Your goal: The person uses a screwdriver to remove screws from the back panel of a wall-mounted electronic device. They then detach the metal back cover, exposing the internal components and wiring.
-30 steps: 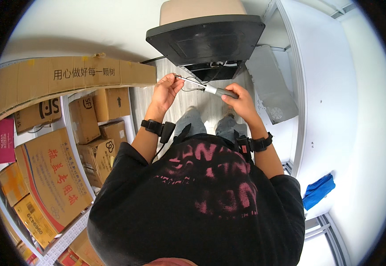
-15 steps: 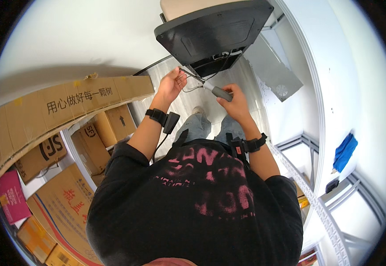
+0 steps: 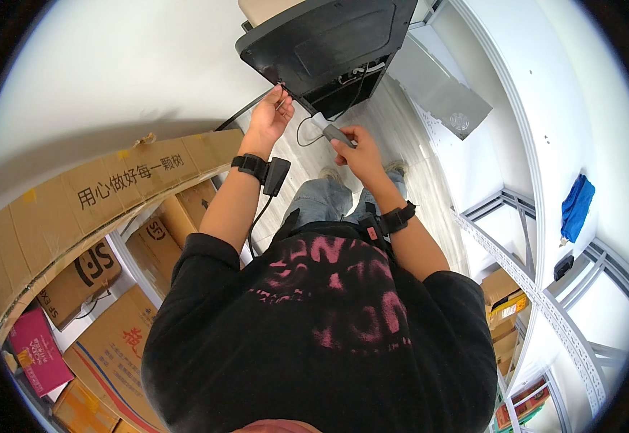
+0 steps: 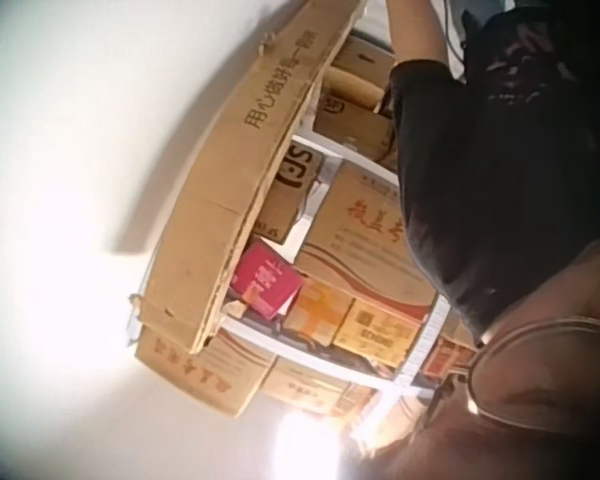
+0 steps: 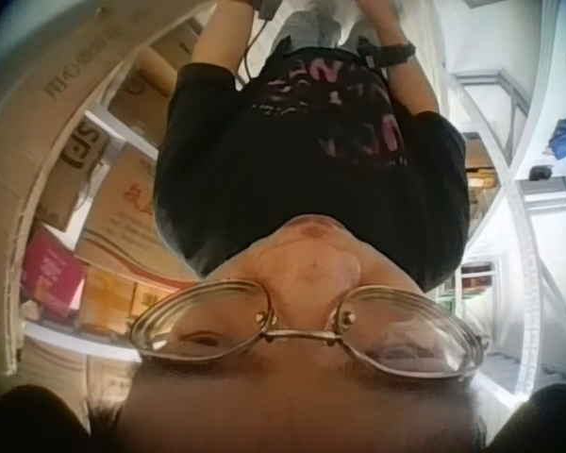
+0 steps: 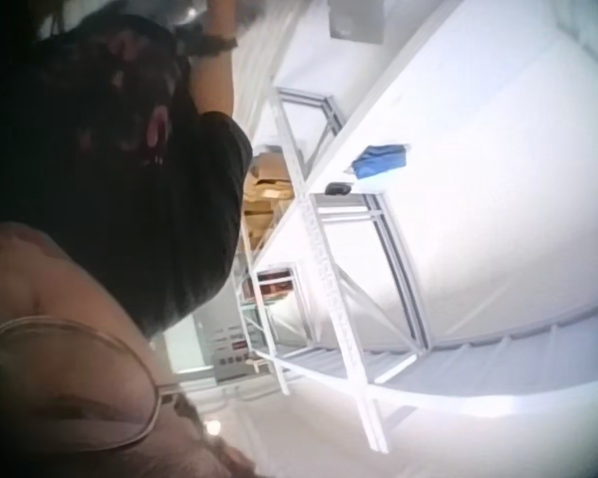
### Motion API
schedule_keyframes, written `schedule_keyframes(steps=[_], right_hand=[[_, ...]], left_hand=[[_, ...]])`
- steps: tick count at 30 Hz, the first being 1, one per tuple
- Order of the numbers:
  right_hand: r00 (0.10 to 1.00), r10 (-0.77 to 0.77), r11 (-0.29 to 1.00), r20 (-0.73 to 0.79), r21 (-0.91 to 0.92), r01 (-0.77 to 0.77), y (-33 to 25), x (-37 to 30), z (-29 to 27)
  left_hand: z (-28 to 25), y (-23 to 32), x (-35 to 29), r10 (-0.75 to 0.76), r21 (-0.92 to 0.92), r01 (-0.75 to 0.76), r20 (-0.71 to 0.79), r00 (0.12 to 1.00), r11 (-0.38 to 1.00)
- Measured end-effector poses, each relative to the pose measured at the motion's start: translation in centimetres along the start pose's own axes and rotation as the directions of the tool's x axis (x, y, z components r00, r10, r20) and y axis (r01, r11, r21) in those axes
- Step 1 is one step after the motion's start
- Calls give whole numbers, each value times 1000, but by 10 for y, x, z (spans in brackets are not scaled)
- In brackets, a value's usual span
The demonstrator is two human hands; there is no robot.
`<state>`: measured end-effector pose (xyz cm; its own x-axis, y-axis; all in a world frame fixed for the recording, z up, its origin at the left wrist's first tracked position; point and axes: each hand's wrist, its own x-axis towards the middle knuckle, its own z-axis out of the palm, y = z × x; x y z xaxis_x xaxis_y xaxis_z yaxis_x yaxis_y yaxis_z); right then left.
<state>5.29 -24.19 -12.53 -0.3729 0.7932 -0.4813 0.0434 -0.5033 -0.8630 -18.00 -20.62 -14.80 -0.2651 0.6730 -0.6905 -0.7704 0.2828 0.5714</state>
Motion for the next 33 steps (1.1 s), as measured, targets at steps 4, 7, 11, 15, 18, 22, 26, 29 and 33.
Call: schedule_keyframes(steps=[4, 7, 11, 15, 18, 22, 26, 29, 33], right_hand=[[1000, 19, 998, 8, 55, -20, 0, -2, 4], [1000, 31, 996, 1, 80, -31, -4, -5, 7], [1000, 16, 997, 0, 72, -15, -2, -4, 8], [1000, -2, 998, -10, 69, 2, -4, -4, 14], [999, -23, 998, -30, 53, 24, -1, -2, 17], [999, -26, 999, -33, 45, 28, -2, -4, 19], [999, -24, 1000, -21, -19, 24, 0, -2, 20], [999, -18, 999, -38, -28, 17, -3, -5, 23], [986, -76, 996, -147, -54, 69, 8, 1, 29]], left_hand=[[0, 1, 2, -8, -15, 8, 0, 1000, 1000], [4, 1, 2, -12, -3, 12, -7, 1000, 1000], [8, 2, 1, -15, -1, 15, -26, 1000, 1000], [4, 3, 6, -26, 3, 26, -39, 999, 1000], [5, 6, 3, -10, 43, 12, -44, 999, 999], [4, 11, -5, 179, 374, -146, -55, 982, 916], [-3, 15, 4, 693, 704, -582, 177, 699, 407], [-4, 29, 16, 605, 735, -661, 460, 649, 150], [5, 31, 6, 607, 774, -630, 471, 640, 64]])
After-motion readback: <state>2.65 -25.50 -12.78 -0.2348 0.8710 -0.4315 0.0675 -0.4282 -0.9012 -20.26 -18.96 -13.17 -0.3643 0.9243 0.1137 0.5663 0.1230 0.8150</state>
